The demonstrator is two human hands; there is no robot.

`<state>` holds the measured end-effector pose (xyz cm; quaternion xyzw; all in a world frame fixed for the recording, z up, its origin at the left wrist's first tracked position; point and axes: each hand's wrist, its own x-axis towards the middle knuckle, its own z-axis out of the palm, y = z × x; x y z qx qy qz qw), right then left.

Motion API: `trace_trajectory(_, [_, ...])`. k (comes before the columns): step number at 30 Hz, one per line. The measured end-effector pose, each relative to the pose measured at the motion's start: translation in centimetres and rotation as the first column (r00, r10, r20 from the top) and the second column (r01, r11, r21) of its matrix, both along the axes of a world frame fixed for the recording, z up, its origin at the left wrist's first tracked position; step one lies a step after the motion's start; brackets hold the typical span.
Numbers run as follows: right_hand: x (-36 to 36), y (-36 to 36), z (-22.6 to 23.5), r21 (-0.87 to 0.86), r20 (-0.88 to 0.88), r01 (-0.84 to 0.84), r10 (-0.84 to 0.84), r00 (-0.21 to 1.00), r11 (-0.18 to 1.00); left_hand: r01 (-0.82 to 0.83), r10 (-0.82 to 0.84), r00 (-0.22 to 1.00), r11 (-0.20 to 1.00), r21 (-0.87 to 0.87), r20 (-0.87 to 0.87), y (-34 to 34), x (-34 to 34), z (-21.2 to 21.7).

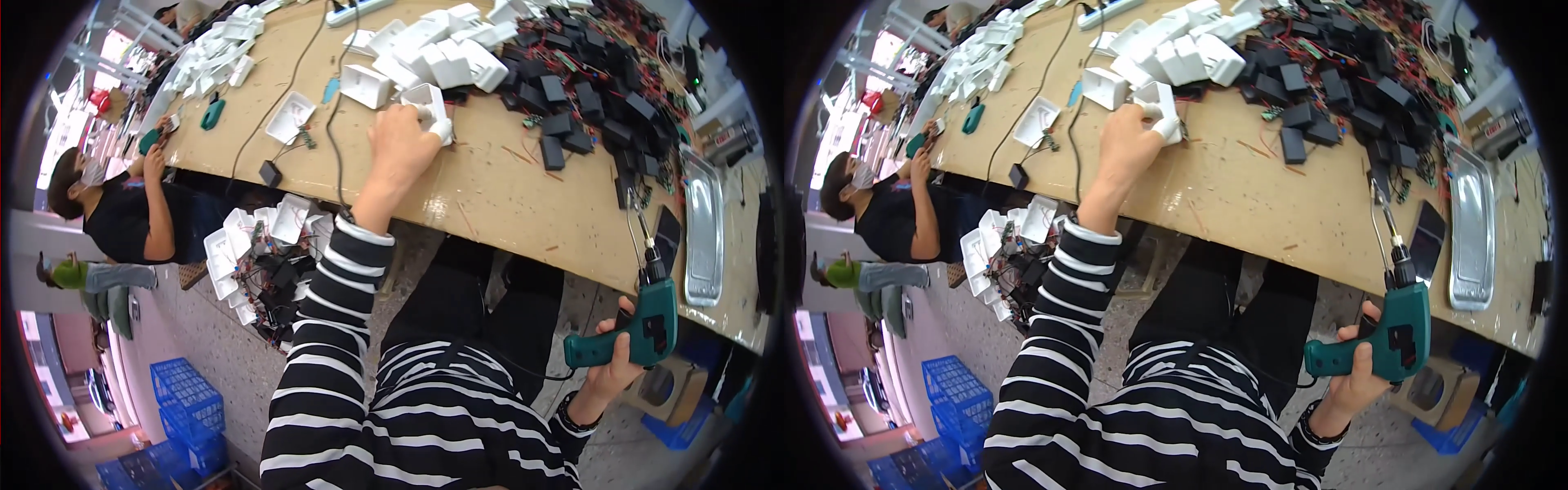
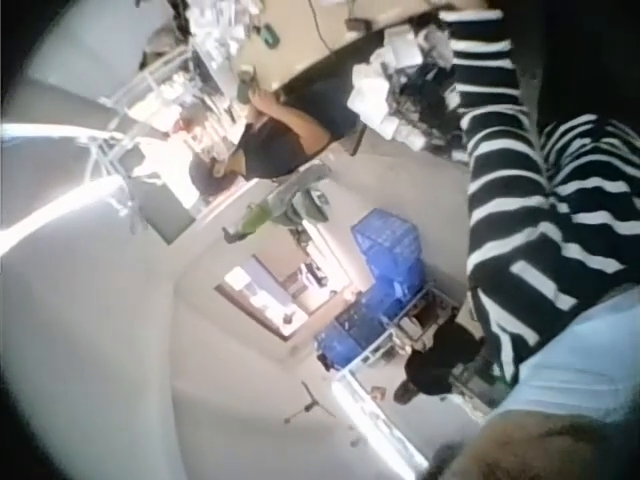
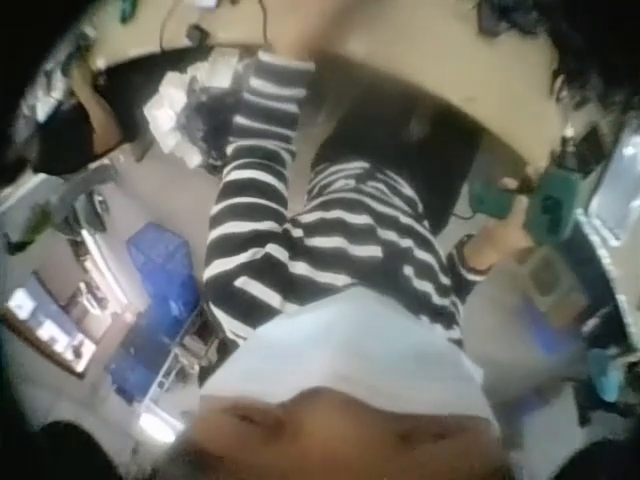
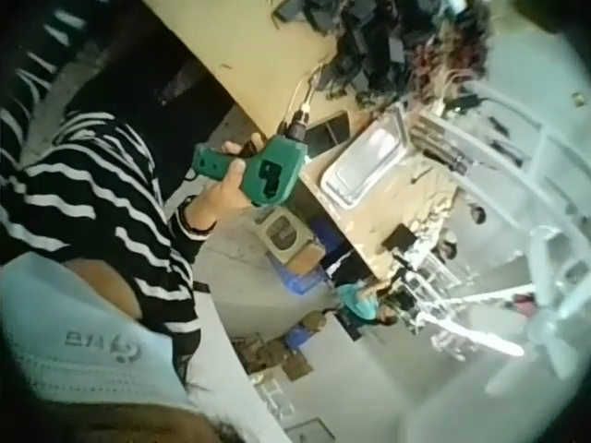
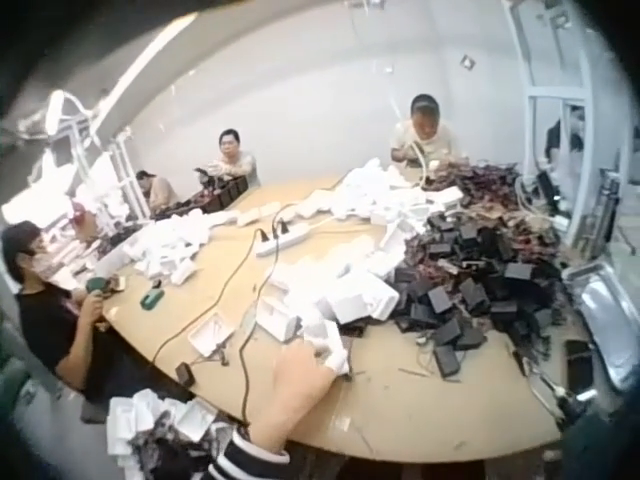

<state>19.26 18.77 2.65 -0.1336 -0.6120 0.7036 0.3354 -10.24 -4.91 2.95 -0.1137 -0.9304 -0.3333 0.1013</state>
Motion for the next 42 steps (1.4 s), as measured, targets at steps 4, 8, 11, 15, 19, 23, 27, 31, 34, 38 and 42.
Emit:
trace_trajectory(4, [0.3, 0.4, -0.3, -0.007, 0.008, -0.001, 0.001, 1.000, 1.000, 0.155, -0.148, 0.941, 0.988, -0.001, -0.305, -0.7, 2.0, -1.4])
trace_trajectory(8, [0.1, 0.3, -0.7, -0.014, 0.012, -0.011, 0.011, 1.000, 1.000, 0.148, -0.144, 0.950, 0.989, -0.008, -0.275, -0.6, 4.4, -1.4])
trace_trajectory(11, [0.0, 0.0, -0.5, 0.010, 0.011, -0.010, 0.010, 1.000, 1.000, 0.046, -0.063, 0.988, 0.992, -0.120, -0.140, -0.2, 5.2, 0.1])
trace_trajectory(15, [0.2, -0.3, -0.3, 0.004, 0.018, -0.005, 0.005, 1.000, 1.000, -0.082, -0.043, 0.904, 0.959, -0.270, -0.426, -1.5, 4.0, 0.5])
trace_trajectory(19, [0.1, -0.7, -0.3, -0.007, 0.016, -0.014, 0.014, 1.000, 1.000, 0.007, -0.010, 1.000, 0.989, -0.148, -0.022, -1.1, 3.4, -1.2])
trace_trajectory(23, [0.1, -0.8, -0.1, 0.002, 0.020, -0.016, 0.016, 1.000, 1.000, 0.222, -0.172, 0.926, 0.968, 0.115, -0.336, -0.8, 4.2, -1.8])
trace_trajectory(27, [0.2, -0.8, 0.2, 0.002, 0.028, -0.004, 0.004, 1.000, 1.000, 0.448, -0.392, 0.813, 0.894, 0.032, -0.430, 2.1, 5.8, -1.0])
trace_trajectory(31, [0.3, -1.0, 0.2, 0.003, 0.041, 0.018, -0.018, 0.999, 1.000, 0.605, -0.543, 0.741, 0.795, 0.043, -0.395, 5.7, 6.4, -1.9])
trace_trajectory(34, [0.4, -1.0, 0.4, 0.008, 0.037, 0.028, -0.028, 0.999, 1.000, 0.602, -0.550, 0.712, 0.798, -0.023, -0.436, 6.5, 6.0, -2.1])
trace_trajectory(38, [0.6, -0.6, 0.3, 0.012, 0.028, 0.053, -0.054, 0.998, 0.999, 0.555, -0.490, 0.700, 0.831, -0.037, -0.520, 6.0, 5.3, -1.6])
trace_trajectory(42, [0.3, -0.5, 0.3, 0.030, 0.048, 0.041, -0.042, 0.998, 0.999, 0.409, -0.483, 0.722, 0.875, -0.258, -0.494, 2.6, 0.6, -0.1])
